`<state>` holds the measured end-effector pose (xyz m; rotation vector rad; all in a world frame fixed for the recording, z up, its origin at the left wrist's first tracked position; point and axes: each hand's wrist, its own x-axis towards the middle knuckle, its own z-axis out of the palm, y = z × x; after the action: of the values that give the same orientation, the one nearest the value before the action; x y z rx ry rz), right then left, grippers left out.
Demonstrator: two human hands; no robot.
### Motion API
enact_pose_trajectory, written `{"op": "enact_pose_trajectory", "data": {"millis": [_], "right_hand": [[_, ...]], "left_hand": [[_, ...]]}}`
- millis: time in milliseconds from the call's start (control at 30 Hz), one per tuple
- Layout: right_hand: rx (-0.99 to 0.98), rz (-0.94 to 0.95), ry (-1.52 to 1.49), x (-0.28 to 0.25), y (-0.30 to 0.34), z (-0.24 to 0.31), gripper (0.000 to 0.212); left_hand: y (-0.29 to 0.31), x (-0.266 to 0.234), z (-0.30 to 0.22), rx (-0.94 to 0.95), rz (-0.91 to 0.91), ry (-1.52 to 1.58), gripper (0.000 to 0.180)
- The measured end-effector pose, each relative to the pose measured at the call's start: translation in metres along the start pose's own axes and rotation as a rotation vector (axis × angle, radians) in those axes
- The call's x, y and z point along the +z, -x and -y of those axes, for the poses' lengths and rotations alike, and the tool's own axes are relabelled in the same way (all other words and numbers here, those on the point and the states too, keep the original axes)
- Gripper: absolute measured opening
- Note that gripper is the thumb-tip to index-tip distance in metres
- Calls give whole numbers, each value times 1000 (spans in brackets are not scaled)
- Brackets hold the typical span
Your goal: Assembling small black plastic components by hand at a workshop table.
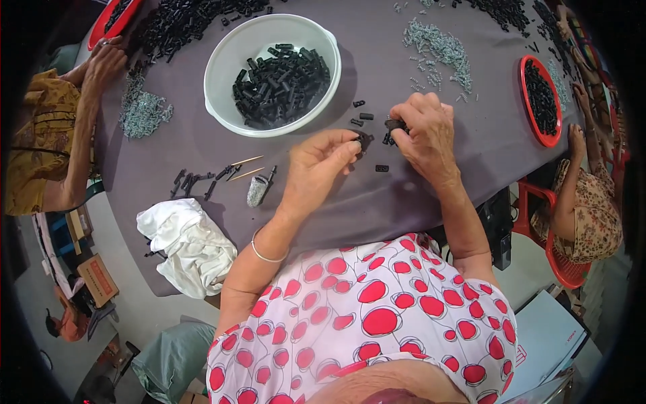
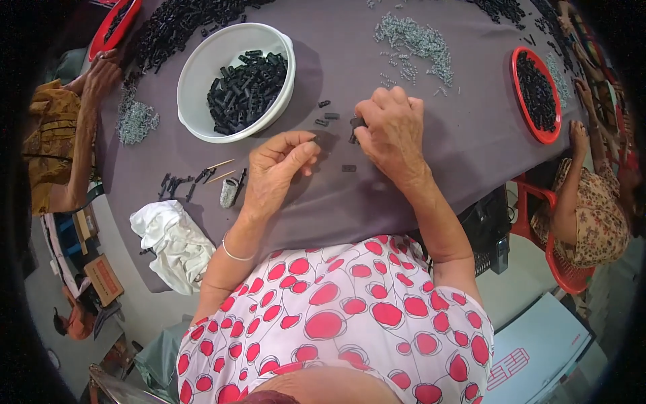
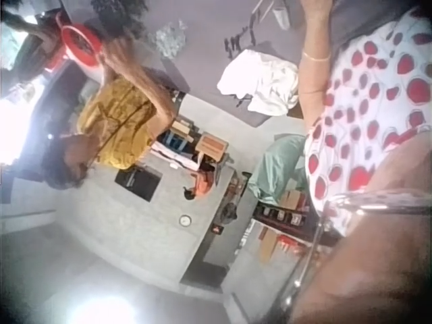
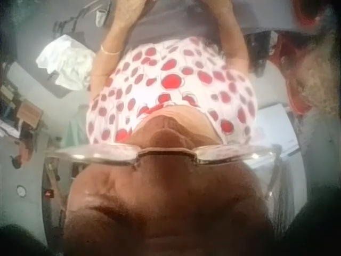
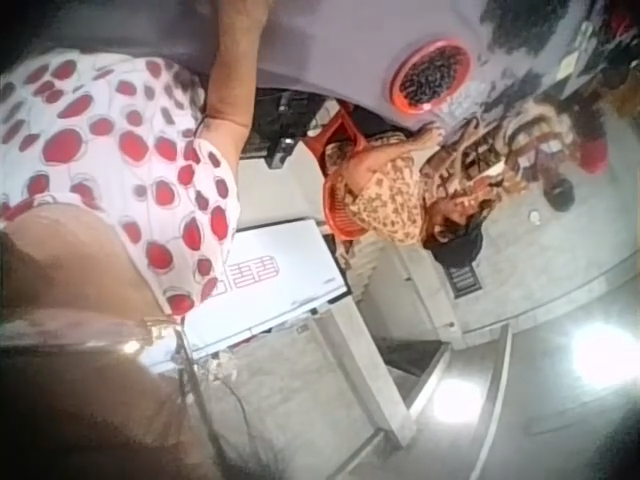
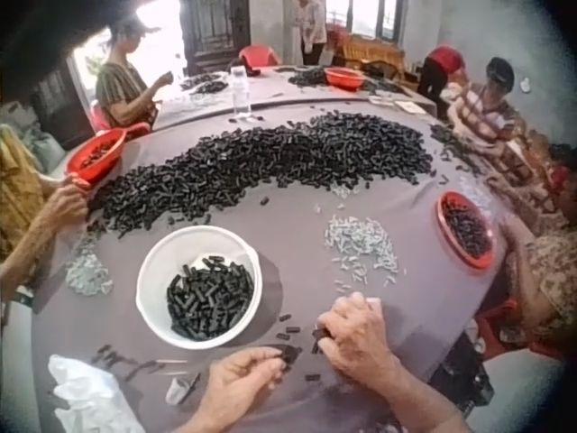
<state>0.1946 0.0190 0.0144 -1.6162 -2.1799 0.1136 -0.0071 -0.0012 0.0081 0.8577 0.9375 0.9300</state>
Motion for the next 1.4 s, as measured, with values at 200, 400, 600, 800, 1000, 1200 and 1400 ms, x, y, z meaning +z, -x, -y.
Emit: {"op": "enact_pose_trajectory", "data": {"millis": [200,400,600,800,1000,1200,1400], "right_hand": [[-17,23,32,3,-2,2,20],[-107,-10,-131,-8,1,7,23],[-267,41,-142,-35,-3,24,26],[-303,93,-85,-38,-1,29,26],[-236,97,-395,-36,2,20,30],[-60,71,-813,-32,17,16,35],[-64,75,-861,-32,22,21,35]], "left_hand": [[1,1,-2,-24,-8,-17,20],[0,2,3,7,-4,1,16],[1,9,6,85,15,15,15],[2,7,8,78,31,-37,16],[-1,2,0,-77,114,82,20],[-2,-2,6,-178,199,241,19],[1,1,6,-272,291,382,24]]}}
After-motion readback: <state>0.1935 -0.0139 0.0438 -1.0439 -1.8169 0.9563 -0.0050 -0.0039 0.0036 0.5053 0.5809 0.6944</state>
